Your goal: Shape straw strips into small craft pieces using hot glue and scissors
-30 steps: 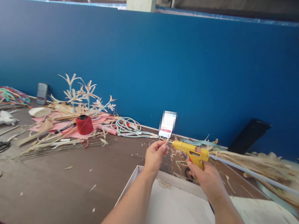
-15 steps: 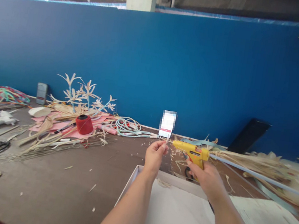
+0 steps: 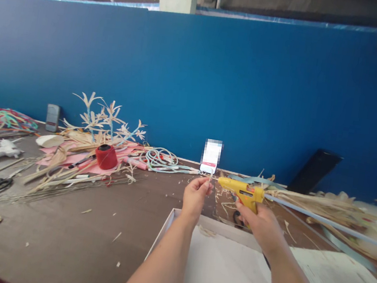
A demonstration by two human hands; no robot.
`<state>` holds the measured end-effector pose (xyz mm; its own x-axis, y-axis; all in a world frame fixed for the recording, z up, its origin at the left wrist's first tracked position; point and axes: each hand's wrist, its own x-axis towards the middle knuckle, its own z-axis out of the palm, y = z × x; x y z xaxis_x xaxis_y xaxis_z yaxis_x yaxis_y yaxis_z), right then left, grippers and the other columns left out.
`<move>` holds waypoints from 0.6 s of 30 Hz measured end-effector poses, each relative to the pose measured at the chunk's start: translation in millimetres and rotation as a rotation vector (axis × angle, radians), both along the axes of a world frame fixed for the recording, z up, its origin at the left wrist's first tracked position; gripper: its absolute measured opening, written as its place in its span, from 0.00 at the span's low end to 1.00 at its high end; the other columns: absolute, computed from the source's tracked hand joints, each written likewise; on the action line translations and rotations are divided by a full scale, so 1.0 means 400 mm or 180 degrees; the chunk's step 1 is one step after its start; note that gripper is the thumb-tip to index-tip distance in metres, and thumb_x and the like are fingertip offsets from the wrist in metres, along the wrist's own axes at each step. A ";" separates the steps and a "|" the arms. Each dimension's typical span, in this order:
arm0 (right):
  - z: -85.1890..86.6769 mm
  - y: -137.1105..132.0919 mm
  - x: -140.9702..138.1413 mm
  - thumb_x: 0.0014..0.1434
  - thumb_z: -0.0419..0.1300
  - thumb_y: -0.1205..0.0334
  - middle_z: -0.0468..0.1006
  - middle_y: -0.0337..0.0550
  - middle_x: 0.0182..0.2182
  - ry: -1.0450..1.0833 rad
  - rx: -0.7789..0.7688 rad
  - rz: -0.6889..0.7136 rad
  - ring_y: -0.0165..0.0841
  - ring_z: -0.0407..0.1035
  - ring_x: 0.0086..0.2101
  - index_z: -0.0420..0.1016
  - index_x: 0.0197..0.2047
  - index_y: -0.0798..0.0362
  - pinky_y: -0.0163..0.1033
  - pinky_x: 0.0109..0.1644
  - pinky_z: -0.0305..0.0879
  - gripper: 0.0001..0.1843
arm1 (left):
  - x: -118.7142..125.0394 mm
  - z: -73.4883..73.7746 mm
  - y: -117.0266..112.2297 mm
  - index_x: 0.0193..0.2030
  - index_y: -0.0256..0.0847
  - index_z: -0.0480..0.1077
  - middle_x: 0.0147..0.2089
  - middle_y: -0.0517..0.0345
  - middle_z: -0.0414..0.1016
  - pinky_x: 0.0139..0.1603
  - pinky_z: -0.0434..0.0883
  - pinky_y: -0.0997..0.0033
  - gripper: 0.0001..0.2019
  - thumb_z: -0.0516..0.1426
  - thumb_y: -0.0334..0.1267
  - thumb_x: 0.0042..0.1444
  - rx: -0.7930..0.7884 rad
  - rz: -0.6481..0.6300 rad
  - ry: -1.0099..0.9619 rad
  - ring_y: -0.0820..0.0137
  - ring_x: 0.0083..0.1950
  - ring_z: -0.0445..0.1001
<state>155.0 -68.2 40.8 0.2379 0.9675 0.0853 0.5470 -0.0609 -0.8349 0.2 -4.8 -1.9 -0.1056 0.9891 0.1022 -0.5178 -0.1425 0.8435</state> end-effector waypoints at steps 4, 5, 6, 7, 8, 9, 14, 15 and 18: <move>0.000 0.000 0.001 0.51 0.57 0.45 0.71 0.38 0.20 0.0009 0.0014 0.0015 0.36 0.69 0.26 0.74 0.37 0.54 0.37 0.30 0.60 0.20 | 0.001 -0.003 0.002 0.37 0.35 0.73 0.31 0.55 0.75 0.39 0.67 0.71 0.14 0.61 0.42 0.45 0.0038 -0.0013 -0.0038 0.73 0.32 0.72; 0.000 0.000 0.001 0.51 0.57 0.45 0.71 0.37 0.20 0.0009 0.0026 0.0025 0.36 0.68 0.26 0.74 0.37 0.54 0.37 0.30 0.60 0.20 | 0.000 -0.003 0.002 0.37 0.36 0.73 0.31 0.55 0.75 0.39 0.67 0.71 0.14 0.61 0.42 0.45 0.0035 -0.0012 -0.0029 0.73 0.32 0.72; -0.001 0.000 0.001 0.51 0.56 0.45 0.71 0.37 0.20 0.0006 0.0038 0.0024 0.36 0.68 0.26 0.74 0.37 0.54 0.37 0.29 0.60 0.21 | 0.000 -0.003 0.001 0.37 0.36 0.74 0.31 0.55 0.75 0.38 0.67 0.71 0.14 0.61 0.42 0.45 0.0023 -0.0008 -0.0014 0.73 0.32 0.72; -0.001 0.000 0.001 0.51 0.56 0.45 0.71 0.37 0.19 0.0004 0.0047 0.0024 0.36 0.68 0.26 0.74 0.38 0.54 0.37 0.29 0.60 0.21 | -0.001 -0.002 0.000 0.37 0.36 0.73 0.31 0.55 0.75 0.38 0.67 0.71 0.14 0.61 0.42 0.45 0.0010 -0.0002 0.0003 0.73 0.32 0.71; -0.001 0.001 0.002 0.51 0.56 0.45 0.71 0.38 0.20 0.0007 0.0047 0.0020 0.36 0.68 0.26 0.74 0.38 0.54 0.37 0.29 0.60 0.21 | -0.001 -0.002 0.000 0.37 0.36 0.73 0.31 0.55 0.75 0.38 0.67 0.72 0.14 0.61 0.42 0.45 0.0002 -0.0001 0.0017 0.74 0.31 0.71; -0.002 0.001 0.002 0.51 0.57 0.45 0.71 0.38 0.20 0.0010 0.0037 0.0011 0.36 0.68 0.26 0.74 0.38 0.54 0.37 0.30 0.60 0.21 | -0.002 -0.001 -0.001 0.38 0.35 0.73 0.31 0.55 0.75 0.37 0.67 0.72 0.14 0.61 0.42 0.45 0.0002 -0.0004 0.0026 0.74 0.31 0.71; -0.002 0.003 0.002 0.51 0.57 0.44 0.73 0.39 0.23 0.0088 -0.0002 0.0024 0.36 0.69 0.28 0.73 0.39 0.53 0.38 0.32 0.62 0.22 | -0.002 -0.003 -0.002 0.38 0.36 0.73 0.32 0.55 0.74 0.38 0.67 0.72 0.14 0.61 0.41 0.46 0.0022 -0.0031 -0.0009 0.74 0.32 0.71; -0.001 0.003 0.002 0.51 0.57 0.44 0.73 0.39 0.24 0.0098 0.0008 0.0028 0.36 0.69 0.28 0.73 0.39 0.53 0.38 0.33 0.63 0.22 | -0.002 -0.004 -0.001 0.38 0.36 0.73 0.32 0.55 0.74 0.38 0.67 0.72 0.14 0.61 0.41 0.46 0.0014 -0.0033 -0.0016 0.74 0.32 0.71; 0.002 0.001 0.000 0.51 0.57 0.44 0.74 0.39 0.25 0.0100 0.0011 0.0027 0.36 0.69 0.28 0.73 0.39 0.53 0.38 0.33 0.63 0.22 | 0.000 -0.005 0.001 0.38 0.36 0.73 0.31 0.55 0.75 0.38 0.67 0.72 0.14 0.61 0.42 0.46 0.0023 -0.0052 -0.0029 0.74 0.32 0.71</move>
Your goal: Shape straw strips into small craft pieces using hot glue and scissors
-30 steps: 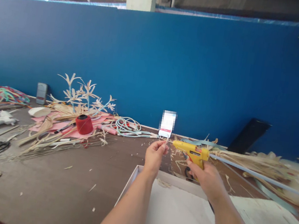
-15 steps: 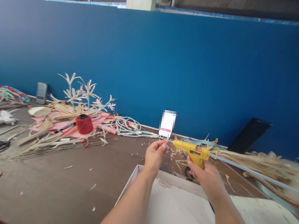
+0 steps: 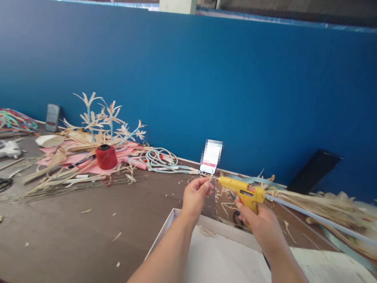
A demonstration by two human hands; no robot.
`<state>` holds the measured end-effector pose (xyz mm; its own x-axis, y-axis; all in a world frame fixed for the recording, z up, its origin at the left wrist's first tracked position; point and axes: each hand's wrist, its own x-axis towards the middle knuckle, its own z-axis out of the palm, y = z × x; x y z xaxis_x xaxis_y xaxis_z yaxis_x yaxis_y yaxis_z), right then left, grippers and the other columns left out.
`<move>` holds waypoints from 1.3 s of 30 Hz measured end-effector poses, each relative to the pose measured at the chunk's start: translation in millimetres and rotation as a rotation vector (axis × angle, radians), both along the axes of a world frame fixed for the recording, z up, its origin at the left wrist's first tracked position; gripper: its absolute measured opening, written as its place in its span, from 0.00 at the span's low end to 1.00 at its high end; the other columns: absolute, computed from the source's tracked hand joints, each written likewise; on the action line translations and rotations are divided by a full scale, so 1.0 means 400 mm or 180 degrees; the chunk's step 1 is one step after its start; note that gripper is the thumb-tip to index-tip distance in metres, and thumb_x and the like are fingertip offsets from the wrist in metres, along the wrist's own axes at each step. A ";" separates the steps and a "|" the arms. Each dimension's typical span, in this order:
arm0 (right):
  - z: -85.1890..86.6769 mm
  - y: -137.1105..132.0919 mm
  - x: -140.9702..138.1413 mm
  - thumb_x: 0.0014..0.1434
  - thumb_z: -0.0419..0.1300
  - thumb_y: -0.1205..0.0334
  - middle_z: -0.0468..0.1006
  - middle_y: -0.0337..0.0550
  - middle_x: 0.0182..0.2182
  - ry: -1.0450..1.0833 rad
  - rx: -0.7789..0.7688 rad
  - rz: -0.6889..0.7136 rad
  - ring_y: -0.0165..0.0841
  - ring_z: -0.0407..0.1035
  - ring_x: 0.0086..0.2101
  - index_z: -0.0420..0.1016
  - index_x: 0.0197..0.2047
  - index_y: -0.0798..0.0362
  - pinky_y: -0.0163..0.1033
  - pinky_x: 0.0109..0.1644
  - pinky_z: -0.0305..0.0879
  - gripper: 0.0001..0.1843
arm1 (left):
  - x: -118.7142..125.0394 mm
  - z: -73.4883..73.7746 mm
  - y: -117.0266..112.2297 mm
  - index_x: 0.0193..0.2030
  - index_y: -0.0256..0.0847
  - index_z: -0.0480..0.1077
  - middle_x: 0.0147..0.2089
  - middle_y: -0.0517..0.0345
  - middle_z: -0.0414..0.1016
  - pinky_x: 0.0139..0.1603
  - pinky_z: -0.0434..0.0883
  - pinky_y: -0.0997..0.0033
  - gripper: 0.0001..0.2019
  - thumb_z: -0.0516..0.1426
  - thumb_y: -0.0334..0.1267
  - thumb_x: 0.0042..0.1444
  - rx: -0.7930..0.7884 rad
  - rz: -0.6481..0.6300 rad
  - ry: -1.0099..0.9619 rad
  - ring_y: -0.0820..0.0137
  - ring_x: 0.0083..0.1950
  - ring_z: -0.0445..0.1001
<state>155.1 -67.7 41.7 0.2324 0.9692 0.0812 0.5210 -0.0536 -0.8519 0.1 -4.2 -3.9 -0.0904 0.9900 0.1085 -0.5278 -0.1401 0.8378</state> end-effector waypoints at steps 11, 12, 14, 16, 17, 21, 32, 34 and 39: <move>0.000 -0.003 0.000 0.51 0.57 0.44 0.71 0.38 0.21 -0.0091 0.0041 0.0010 0.36 0.68 0.27 0.74 0.38 0.54 0.38 0.30 0.61 0.21 | 0.000 -0.002 0.002 0.38 0.35 0.73 0.31 0.54 0.74 0.39 0.68 0.70 0.13 0.61 0.41 0.46 0.0046 -0.0013 -0.0029 0.73 0.33 0.71; 0.003 -0.005 -0.002 0.51 0.57 0.45 0.70 0.38 0.20 -0.0064 0.0034 0.0002 0.35 0.68 0.26 0.74 0.38 0.54 0.38 0.30 0.61 0.21 | 0.000 -0.002 0.002 0.38 0.35 0.73 0.31 0.54 0.74 0.39 0.68 0.71 0.14 0.61 0.41 0.46 0.0044 -0.0018 -0.0032 0.73 0.33 0.71; 0.007 -0.007 -0.006 0.50 0.58 0.46 0.71 0.39 0.22 0.0099 0.0040 -0.0015 0.35 0.67 0.26 0.74 0.38 0.55 0.38 0.31 0.63 0.21 | 0.000 0.000 0.000 0.37 0.35 0.73 0.31 0.54 0.74 0.39 0.68 0.71 0.14 0.61 0.41 0.46 0.0049 -0.0023 -0.0027 0.73 0.33 0.71; 0.008 -0.007 -0.009 0.49 0.60 0.49 0.74 0.41 0.26 0.0353 0.0092 -0.0011 0.34 0.68 0.27 0.75 0.39 0.55 0.38 0.33 0.65 0.20 | -0.001 0.003 -0.002 0.37 0.35 0.74 0.31 0.54 0.75 0.38 0.68 0.71 0.14 0.61 0.42 0.45 0.0026 -0.0015 0.0008 0.73 0.32 0.71; 0.008 -0.006 -0.010 0.49 0.60 0.50 0.75 0.42 0.29 0.0464 0.0122 0.0001 0.34 0.68 0.28 0.75 0.39 0.55 0.37 0.33 0.65 0.20 | -0.001 0.004 -0.003 0.37 0.36 0.74 0.31 0.54 0.75 0.38 0.68 0.71 0.14 0.61 0.42 0.45 0.0007 -0.0010 0.0031 0.73 0.31 0.71; 0.000 -0.002 -0.008 0.49 0.61 0.51 0.75 0.41 0.29 0.0624 0.0199 -0.0010 0.32 0.66 0.27 0.75 0.40 0.55 0.37 0.34 0.66 0.19 | -0.001 0.004 -0.002 0.37 0.36 0.74 0.31 0.55 0.74 0.38 0.68 0.71 0.14 0.61 0.42 0.45 -0.0010 0.0002 0.0035 0.74 0.31 0.71; 0.022 -0.004 0.032 0.45 0.64 0.56 0.62 0.32 0.17 0.1619 0.0854 -0.0465 0.26 0.58 0.18 0.68 0.32 0.54 0.30 0.19 0.59 0.14 | 0.001 -0.003 0.006 0.37 0.35 0.73 0.30 0.55 0.74 0.37 0.68 0.72 0.14 0.62 0.42 0.45 -0.0024 -0.0047 -0.0048 0.73 0.32 0.71; 0.033 -0.018 0.058 0.44 0.65 0.58 0.64 0.32 0.19 0.1651 0.0786 -0.0611 0.24 0.58 0.18 0.68 0.34 0.53 0.28 0.17 0.57 0.15 | 0.003 -0.005 0.008 0.37 0.34 0.73 0.30 0.54 0.74 0.38 0.68 0.72 0.14 0.62 0.41 0.44 -0.0046 -0.0018 -0.0036 0.73 0.32 0.72; 0.014 -0.053 0.151 0.40 0.66 0.63 0.66 0.33 0.20 0.1685 0.0215 -0.0876 0.25 0.60 0.19 0.70 0.34 0.52 0.29 0.20 0.65 0.15 | 0.007 -0.005 0.008 0.36 0.35 0.74 0.30 0.55 0.74 0.37 0.68 0.72 0.14 0.62 0.40 0.43 -0.0076 -0.0038 -0.0115 0.74 0.32 0.71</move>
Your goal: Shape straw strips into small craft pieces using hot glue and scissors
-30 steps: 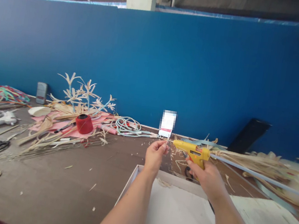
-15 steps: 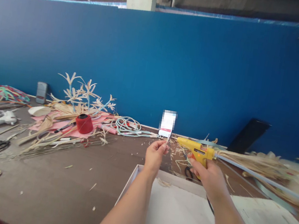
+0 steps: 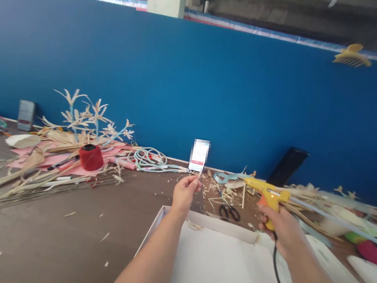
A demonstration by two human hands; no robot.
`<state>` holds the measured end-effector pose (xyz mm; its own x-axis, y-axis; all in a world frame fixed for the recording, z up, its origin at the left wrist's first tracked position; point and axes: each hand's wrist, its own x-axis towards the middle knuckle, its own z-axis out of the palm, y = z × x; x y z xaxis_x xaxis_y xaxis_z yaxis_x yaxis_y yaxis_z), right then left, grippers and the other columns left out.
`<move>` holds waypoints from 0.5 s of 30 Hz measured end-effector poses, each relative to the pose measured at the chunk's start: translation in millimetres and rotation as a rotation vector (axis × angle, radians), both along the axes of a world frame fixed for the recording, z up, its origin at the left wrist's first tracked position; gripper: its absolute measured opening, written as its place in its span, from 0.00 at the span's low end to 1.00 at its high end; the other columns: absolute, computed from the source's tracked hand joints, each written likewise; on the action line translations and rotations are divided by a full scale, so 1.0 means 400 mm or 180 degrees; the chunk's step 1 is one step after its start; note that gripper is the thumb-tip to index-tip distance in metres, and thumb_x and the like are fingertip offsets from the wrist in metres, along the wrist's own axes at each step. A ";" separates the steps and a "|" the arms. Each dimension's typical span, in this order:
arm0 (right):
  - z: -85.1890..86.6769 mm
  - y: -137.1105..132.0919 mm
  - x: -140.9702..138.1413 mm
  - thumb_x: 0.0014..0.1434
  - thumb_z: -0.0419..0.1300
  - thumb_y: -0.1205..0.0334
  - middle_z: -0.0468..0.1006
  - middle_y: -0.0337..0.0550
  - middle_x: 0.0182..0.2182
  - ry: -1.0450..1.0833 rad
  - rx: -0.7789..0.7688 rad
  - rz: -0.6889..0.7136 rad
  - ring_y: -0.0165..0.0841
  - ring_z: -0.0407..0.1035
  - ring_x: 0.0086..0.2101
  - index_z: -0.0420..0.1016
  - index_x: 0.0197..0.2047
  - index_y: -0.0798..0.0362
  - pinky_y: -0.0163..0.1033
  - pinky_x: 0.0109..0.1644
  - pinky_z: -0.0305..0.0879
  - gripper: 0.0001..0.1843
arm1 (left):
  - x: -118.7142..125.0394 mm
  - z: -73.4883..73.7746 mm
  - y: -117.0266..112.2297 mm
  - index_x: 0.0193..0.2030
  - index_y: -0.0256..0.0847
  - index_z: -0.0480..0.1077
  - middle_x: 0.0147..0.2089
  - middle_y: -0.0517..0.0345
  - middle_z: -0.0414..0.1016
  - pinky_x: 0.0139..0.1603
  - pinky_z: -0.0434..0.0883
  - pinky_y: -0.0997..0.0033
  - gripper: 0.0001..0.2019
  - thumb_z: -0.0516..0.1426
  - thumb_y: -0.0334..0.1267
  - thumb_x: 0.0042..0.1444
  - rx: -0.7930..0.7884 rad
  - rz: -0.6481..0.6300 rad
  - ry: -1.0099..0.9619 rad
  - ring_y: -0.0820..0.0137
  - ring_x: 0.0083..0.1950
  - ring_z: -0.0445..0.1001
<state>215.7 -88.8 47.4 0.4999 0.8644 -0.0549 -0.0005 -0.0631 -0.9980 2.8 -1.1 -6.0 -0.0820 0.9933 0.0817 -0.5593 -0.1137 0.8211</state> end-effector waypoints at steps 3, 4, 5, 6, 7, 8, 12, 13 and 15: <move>-0.037 -0.013 0.051 0.39 0.66 0.65 0.65 0.33 0.18 0.0248 -0.0407 -0.0085 0.24 0.61 0.17 0.70 0.30 0.53 0.30 0.21 0.68 0.12 | 0.000 0.000 0.000 0.36 0.36 0.74 0.30 0.56 0.74 0.36 0.67 0.73 0.14 0.63 0.41 0.43 -0.0012 -0.0011 0.0035 0.75 0.30 0.71; -0.050 -0.016 0.066 0.39 0.66 0.66 0.65 0.33 0.17 0.0378 -0.0531 -0.0061 0.24 0.61 0.17 0.69 0.29 0.53 0.29 0.20 0.67 0.12 | 0.000 -0.001 0.000 0.36 0.36 0.74 0.30 0.56 0.75 0.36 0.67 0.73 0.14 0.63 0.41 0.43 -0.0014 -0.0009 0.0052 0.75 0.30 0.71; -0.062 -0.019 0.080 0.39 0.66 0.67 0.66 0.33 0.17 0.0504 -0.0638 -0.0022 0.23 0.60 0.16 0.70 0.28 0.53 0.28 0.19 0.66 0.11 | 0.000 -0.001 0.000 0.36 0.36 0.74 0.30 0.56 0.75 0.36 0.67 0.74 0.14 0.63 0.42 0.43 -0.0014 -0.0006 0.0055 0.75 0.30 0.71; -0.074 -0.021 0.095 0.39 0.67 0.68 0.66 0.34 0.17 0.0617 -0.0730 0.0034 0.23 0.60 0.16 0.70 0.28 0.54 0.27 0.18 0.66 0.11 | -0.001 -0.002 0.001 0.36 0.36 0.74 0.30 0.56 0.74 0.36 0.67 0.74 0.15 0.63 0.42 0.42 -0.0014 -0.0008 0.0046 0.75 0.30 0.71; -0.084 -0.023 0.109 0.39 0.67 0.68 0.67 0.34 0.17 0.0707 -0.0810 0.0082 0.23 0.61 0.16 0.71 0.28 0.54 0.27 0.18 0.65 0.11 | -0.001 -0.004 0.002 0.36 0.36 0.74 0.29 0.56 0.74 0.36 0.67 0.74 0.15 0.63 0.42 0.42 -0.0012 -0.0015 0.0028 0.75 0.31 0.71; -0.093 -0.025 0.123 0.39 0.67 0.69 0.67 0.35 0.17 0.0773 -0.0871 0.0124 0.23 0.61 0.16 0.71 0.28 0.54 0.26 0.18 0.66 0.11 | -0.001 -0.005 0.003 0.36 0.35 0.74 0.29 0.56 0.74 0.36 0.67 0.74 0.15 0.63 0.42 0.42 -0.0010 -0.0021 0.0010 0.74 0.31 0.71; -0.103 -0.039 0.159 0.40 0.68 0.67 0.70 0.38 0.19 0.0777 -0.1139 0.0342 0.23 0.61 0.17 0.72 0.26 0.55 0.25 0.20 0.66 0.09 | -0.001 -0.006 0.004 0.36 0.36 0.74 0.29 0.56 0.74 0.37 0.67 0.73 0.14 0.63 0.42 0.43 0.0006 -0.0057 0.0037 0.75 0.31 0.71; -0.100 -0.043 0.161 0.41 0.68 0.66 0.70 0.39 0.19 0.0724 -0.1175 0.0390 0.23 0.62 0.17 0.73 0.26 0.55 0.26 0.20 0.66 0.08 | -0.001 -0.005 0.003 0.36 0.36 0.74 0.29 0.56 0.74 0.37 0.67 0.73 0.14 0.62 0.42 0.43 0.0009 -0.0059 0.0038 0.75 0.31 0.71; -0.091 -0.050 0.160 0.43 0.67 0.64 0.71 0.42 0.21 0.0590 -0.1210 0.0448 0.24 0.62 0.18 0.74 0.27 0.55 0.27 0.21 0.66 0.07 | -0.001 -0.004 0.002 0.36 0.36 0.74 0.29 0.56 0.74 0.37 0.67 0.73 0.14 0.62 0.42 0.43 0.0000 -0.0055 0.0049 0.75 0.31 0.71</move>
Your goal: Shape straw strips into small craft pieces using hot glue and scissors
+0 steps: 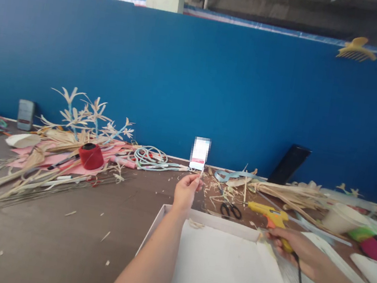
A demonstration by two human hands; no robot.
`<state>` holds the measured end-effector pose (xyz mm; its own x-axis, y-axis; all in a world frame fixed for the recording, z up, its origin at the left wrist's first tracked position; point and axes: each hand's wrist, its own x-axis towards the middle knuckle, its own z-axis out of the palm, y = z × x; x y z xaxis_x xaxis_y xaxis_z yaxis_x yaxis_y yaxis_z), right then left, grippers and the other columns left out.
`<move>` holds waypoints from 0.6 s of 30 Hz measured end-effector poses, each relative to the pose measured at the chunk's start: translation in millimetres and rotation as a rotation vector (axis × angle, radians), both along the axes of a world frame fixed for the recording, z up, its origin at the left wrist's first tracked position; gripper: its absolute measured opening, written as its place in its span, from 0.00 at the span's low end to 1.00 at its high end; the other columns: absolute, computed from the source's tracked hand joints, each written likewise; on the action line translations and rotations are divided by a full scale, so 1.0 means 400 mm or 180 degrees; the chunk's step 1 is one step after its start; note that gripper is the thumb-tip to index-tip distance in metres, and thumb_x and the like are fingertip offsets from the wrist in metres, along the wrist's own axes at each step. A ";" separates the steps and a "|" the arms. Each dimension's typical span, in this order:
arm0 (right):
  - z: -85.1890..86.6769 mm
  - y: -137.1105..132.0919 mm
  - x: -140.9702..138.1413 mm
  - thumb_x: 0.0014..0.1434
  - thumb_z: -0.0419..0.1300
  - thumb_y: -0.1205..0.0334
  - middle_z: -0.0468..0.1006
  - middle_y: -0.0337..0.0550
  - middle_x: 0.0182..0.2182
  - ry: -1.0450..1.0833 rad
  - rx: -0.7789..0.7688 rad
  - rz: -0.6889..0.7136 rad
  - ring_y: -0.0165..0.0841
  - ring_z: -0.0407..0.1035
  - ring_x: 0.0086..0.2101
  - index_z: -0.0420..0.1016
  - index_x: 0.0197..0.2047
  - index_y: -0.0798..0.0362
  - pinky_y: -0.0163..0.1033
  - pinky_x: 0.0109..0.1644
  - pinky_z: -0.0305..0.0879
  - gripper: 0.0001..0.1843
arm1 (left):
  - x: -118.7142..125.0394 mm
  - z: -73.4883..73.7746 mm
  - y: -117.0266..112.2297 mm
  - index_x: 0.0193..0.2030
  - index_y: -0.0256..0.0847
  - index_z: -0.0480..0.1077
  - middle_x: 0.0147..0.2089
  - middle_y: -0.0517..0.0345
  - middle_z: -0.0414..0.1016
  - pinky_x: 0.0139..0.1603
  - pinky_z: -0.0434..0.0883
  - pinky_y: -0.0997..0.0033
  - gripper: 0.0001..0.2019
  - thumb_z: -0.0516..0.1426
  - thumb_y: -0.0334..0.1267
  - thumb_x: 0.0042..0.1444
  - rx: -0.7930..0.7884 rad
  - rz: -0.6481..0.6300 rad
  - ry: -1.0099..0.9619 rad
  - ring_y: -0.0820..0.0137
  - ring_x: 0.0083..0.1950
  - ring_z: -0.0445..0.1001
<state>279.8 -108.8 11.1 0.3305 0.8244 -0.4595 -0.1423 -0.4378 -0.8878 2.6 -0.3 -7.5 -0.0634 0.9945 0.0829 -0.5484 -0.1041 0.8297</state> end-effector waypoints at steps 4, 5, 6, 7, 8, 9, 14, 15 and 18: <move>0.014 -0.008 -0.004 0.45 0.65 0.63 0.73 0.46 0.25 -0.0254 -0.0033 0.0143 0.26 0.64 0.20 0.74 0.29 0.55 0.30 0.24 0.67 0.06 | 0.000 0.001 -0.001 0.36 0.36 0.74 0.29 0.56 0.74 0.37 0.68 0.73 0.14 0.62 0.42 0.43 -0.0003 -0.0002 0.0075 0.75 0.30 0.71; 0.016 -0.008 -0.004 0.45 0.65 0.63 0.73 0.46 0.26 -0.0294 -0.0057 0.0181 0.27 0.65 0.21 0.74 0.29 0.55 0.31 0.25 0.67 0.06 | 0.000 0.000 -0.001 0.36 0.36 0.74 0.29 0.56 0.74 0.37 0.68 0.73 0.14 0.62 0.42 0.43 0.0002 -0.0008 0.0094 0.75 0.30 0.71; 0.017 -0.009 -0.002 0.45 0.65 0.62 0.73 0.46 0.26 -0.0313 -0.0071 0.0221 0.27 0.65 0.21 0.73 0.29 0.55 0.32 0.26 0.67 0.07 | 0.001 0.000 -0.001 0.36 0.36 0.74 0.29 0.56 0.74 0.37 0.68 0.73 0.14 0.62 0.42 0.43 0.0007 -0.0016 0.0107 0.75 0.30 0.71; 0.018 -0.009 -0.001 0.45 0.65 0.62 0.72 0.46 0.26 -0.0314 -0.0094 0.0252 0.28 0.65 0.21 0.73 0.28 0.54 0.32 0.27 0.68 0.07 | 0.001 -0.001 -0.001 0.36 0.36 0.75 0.29 0.56 0.74 0.37 0.68 0.73 0.14 0.62 0.41 0.43 0.0010 -0.0023 0.0114 0.75 0.31 0.71; 0.019 -0.010 0.000 0.45 0.64 0.62 0.72 0.46 0.25 -0.0311 -0.0100 0.0253 0.28 0.65 0.21 0.73 0.28 0.54 0.33 0.27 0.68 0.06 | 0.001 -0.001 -0.001 0.36 0.36 0.75 0.30 0.56 0.74 0.37 0.68 0.73 0.13 0.62 0.41 0.44 0.0010 -0.0027 0.0118 0.74 0.31 0.71; 0.020 -0.011 -0.001 0.45 0.64 0.62 0.71 0.45 0.24 -0.0325 -0.0103 0.0201 0.28 0.65 0.21 0.72 0.27 0.54 0.33 0.28 0.68 0.06 | 0.001 -0.001 0.000 0.36 0.36 0.75 0.30 0.56 0.74 0.37 0.68 0.73 0.13 0.62 0.41 0.44 0.0006 -0.0028 0.0119 0.74 0.31 0.71; 0.011 -0.018 -0.014 0.46 0.62 0.63 0.67 0.41 0.20 -0.0590 0.0191 -0.0599 0.24 0.63 0.18 0.71 0.24 0.54 0.30 0.28 0.67 0.05 | 0.002 0.003 -0.002 0.35 0.36 0.75 0.29 0.56 0.74 0.37 0.68 0.72 0.14 0.63 0.41 0.42 -0.0032 -0.0016 0.0102 0.74 0.31 0.71; 0.006 -0.019 -0.017 0.46 0.61 0.63 0.67 0.42 0.21 -0.0640 0.0251 -0.0722 0.24 0.64 0.18 0.71 0.24 0.54 0.29 0.28 0.67 0.04 | 0.002 0.004 -0.003 0.35 0.36 0.75 0.29 0.56 0.74 0.37 0.69 0.72 0.14 0.63 0.41 0.42 -0.0043 -0.0020 0.0096 0.74 0.31 0.71; -0.014 -0.020 -0.024 0.48 0.59 0.61 0.69 0.45 0.22 -0.0884 0.0362 -0.0881 0.26 0.67 0.20 0.69 0.22 0.54 0.29 0.30 0.68 0.07 | 0.002 0.006 -0.004 0.35 0.36 0.74 0.29 0.57 0.74 0.38 0.69 0.71 0.13 0.63 0.41 0.41 -0.0060 -0.0021 0.0099 0.74 0.31 0.71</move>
